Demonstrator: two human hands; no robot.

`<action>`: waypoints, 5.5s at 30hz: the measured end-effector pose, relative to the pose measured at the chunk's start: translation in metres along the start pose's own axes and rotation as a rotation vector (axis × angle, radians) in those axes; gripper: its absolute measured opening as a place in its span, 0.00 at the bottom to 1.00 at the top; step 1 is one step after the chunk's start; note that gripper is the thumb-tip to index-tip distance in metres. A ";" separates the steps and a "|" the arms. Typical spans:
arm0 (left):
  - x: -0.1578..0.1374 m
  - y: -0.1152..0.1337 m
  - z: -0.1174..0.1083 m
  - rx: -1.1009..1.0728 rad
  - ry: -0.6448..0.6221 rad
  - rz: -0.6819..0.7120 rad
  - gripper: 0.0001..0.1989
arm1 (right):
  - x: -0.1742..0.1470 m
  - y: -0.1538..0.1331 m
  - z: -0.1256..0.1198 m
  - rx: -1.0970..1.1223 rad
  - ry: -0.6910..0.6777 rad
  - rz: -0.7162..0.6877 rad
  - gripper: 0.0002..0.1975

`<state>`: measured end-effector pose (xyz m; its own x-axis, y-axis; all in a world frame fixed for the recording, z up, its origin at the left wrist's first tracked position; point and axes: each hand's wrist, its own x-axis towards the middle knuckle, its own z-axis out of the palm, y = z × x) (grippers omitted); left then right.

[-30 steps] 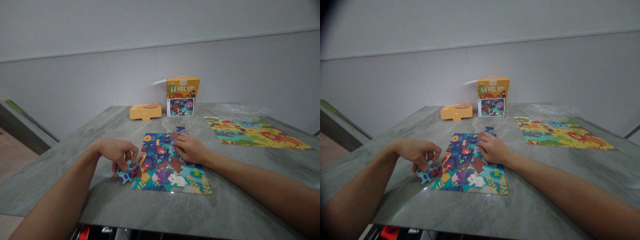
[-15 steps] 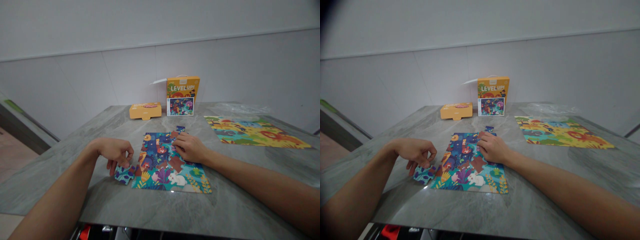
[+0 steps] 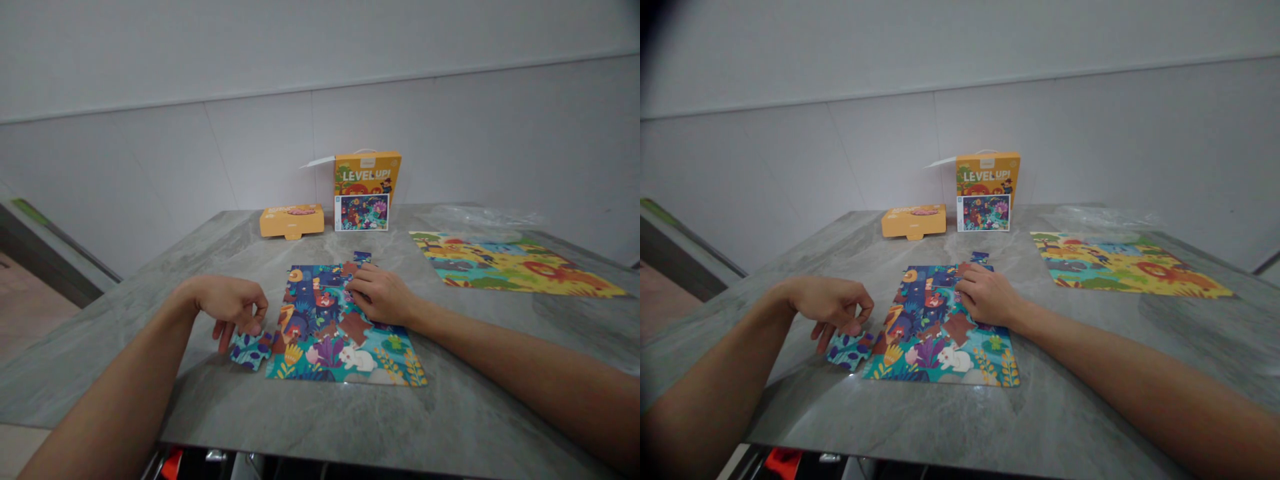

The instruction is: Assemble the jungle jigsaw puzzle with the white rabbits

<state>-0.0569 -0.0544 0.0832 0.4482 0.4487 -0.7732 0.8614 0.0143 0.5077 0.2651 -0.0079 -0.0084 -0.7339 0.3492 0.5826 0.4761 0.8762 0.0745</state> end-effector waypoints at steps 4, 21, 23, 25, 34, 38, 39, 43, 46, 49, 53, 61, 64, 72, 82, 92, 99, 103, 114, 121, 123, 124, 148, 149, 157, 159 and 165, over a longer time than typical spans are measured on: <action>0.003 0.004 0.003 0.021 -0.031 -0.020 0.11 | 0.001 0.001 0.000 -0.001 0.003 -0.003 0.08; 0.009 0.005 0.004 0.074 -0.021 -0.065 0.09 | 0.011 -0.068 -0.036 0.376 -0.433 -0.218 0.31; 0.010 0.004 0.004 0.061 -0.023 -0.067 0.09 | 0.011 -0.067 -0.034 0.402 -0.453 -0.183 0.32; 0.010 0.002 0.004 0.050 -0.019 -0.066 0.10 | 0.010 -0.066 -0.033 0.418 -0.462 -0.159 0.32; 0.010 0.000 0.002 0.053 0.026 -0.031 0.09 | 0.008 -0.067 -0.031 0.409 -0.471 -0.105 0.32; 0.012 -0.003 0.001 0.035 0.061 -0.027 0.11 | 0.007 -0.066 -0.029 0.412 -0.439 -0.088 0.32; 0.012 -0.003 0.001 0.024 0.075 -0.030 0.12 | 0.007 -0.065 -0.029 0.414 -0.435 -0.083 0.32; 0.010 -0.004 0.000 -0.008 0.060 0.001 0.12 | 0.007 -0.065 -0.030 0.419 -0.458 -0.068 0.33; 0.006 -0.005 -0.004 -0.020 0.043 0.089 0.13 | 0.008 -0.065 -0.031 0.421 -0.473 -0.074 0.32; 0.008 -0.004 -0.007 -0.060 0.175 0.209 0.16 | 0.008 -0.064 -0.031 0.419 -0.452 -0.083 0.32; 0.034 0.007 -0.001 -0.187 0.570 0.387 0.19 | 0.007 -0.064 -0.030 0.412 -0.403 -0.098 0.30; 0.080 0.018 0.019 -0.122 0.962 0.433 0.21 | 0.009 -0.054 -0.021 0.332 -0.057 -0.066 0.11; 0.075 0.020 0.021 0.162 1.077 0.474 0.17 | 0.008 -0.042 -0.016 0.162 0.075 0.162 0.08; 0.070 0.023 0.026 0.556 0.851 0.575 0.15 | 0.006 -0.028 -0.011 0.136 -0.049 0.191 0.10; 0.068 0.019 0.018 0.525 1.002 0.446 0.14 | 0.007 -0.039 -0.020 0.272 -0.137 0.015 0.20; 0.071 0.042 0.043 0.570 0.797 0.586 0.28 | 0.010 -0.039 -0.015 0.326 -0.114 0.046 0.21; 0.073 0.038 0.038 0.748 0.862 0.594 0.24 | 0.009 -0.041 -0.013 0.262 -0.049 0.092 0.21; 0.065 0.024 0.017 0.828 1.007 0.538 0.21 | 0.009 -0.040 -0.013 0.204 -0.026 0.170 0.23; 0.066 -0.025 -0.030 0.573 1.372 0.151 0.23 | 0.006 -0.033 -0.012 0.176 -0.077 0.224 0.17; 0.070 -0.030 -0.031 0.618 1.299 0.158 0.23 | 0.007 -0.033 -0.012 0.161 -0.107 0.220 0.16; 0.071 -0.031 -0.032 0.628 1.276 0.187 0.24 | 0.007 -0.033 -0.012 0.162 -0.106 0.222 0.16; 0.071 -0.032 -0.032 0.631 1.262 0.202 0.24 | 0.007 -0.033 -0.012 0.162 -0.104 0.223 0.15; 0.041 -0.029 -0.039 0.583 0.980 0.163 0.27 | 0.006 -0.033 -0.012 0.155 -0.100 0.217 0.13; 0.037 -0.027 -0.039 0.580 0.952 0.167 0.28 | 0.006 -0.033 -0.012 0.155 -0.102 0.216 0.13; 0.025 -0.020 -0.030 0.604 0.752 0.146 0.26 | 0.006 -0.033 -0.011 0.161 -0.103 0.223 0.12; 0.025 -0.020 -0.029 0.606 0.719 0.182 0.25 | 0.006 -0.033 -0.011 0.161 -0.103 0.224 0.12; 0.025 -0.017 -0.027 0.553 0.648 0.224 0.23 | 0.007 -0.032 -0.010 0.166 -0.104 0.224 0.12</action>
<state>-0.0670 -0.0193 0.0658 0.5418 0.8100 -0.2246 0.8368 -0.4945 0.2352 0.2501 -0.0371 0.0016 -0.6696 0.5646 0.4826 0.5522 0.8130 -0.1849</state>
